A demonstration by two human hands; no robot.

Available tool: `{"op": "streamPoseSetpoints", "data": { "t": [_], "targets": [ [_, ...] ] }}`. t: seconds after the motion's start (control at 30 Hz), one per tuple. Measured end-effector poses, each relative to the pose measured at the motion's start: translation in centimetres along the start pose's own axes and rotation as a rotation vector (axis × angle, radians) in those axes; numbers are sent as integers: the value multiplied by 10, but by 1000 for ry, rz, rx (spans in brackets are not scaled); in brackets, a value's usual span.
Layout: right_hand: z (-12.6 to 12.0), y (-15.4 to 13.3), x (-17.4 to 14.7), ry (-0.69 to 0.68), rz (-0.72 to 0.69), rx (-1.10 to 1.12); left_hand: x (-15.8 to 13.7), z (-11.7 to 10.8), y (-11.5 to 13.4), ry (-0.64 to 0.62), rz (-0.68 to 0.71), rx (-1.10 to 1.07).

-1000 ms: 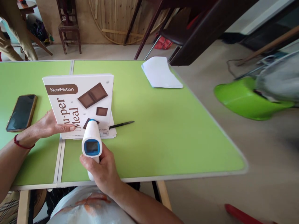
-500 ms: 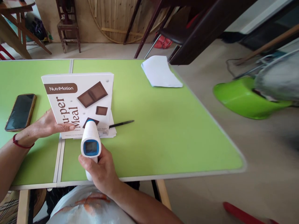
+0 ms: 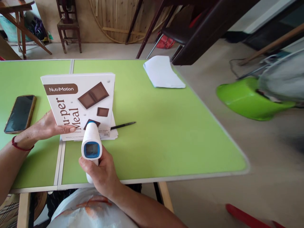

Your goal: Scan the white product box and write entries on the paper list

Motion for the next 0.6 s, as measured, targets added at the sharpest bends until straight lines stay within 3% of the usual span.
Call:
{"op": "streamPoseSetpoints", "data": {
  "t": [0.4,0.6],
  "targets": [
    [-4,3,1,6,-12,-10,-4,-5,-12,-18,-81,113],
    [-2,-8,0,-17,-30,-103,-5,-5,-12,65,-91,30]
  ]
}}
Point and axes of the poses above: each hand's wrist, its own x-axis towards the middle knuckle, its own z-axis out of the palm, y = z × x, the point moved 5 cm from there along x, towards the middle knuckle, and after that the axes turned 10 degrees about x, right-handed, at the moved point
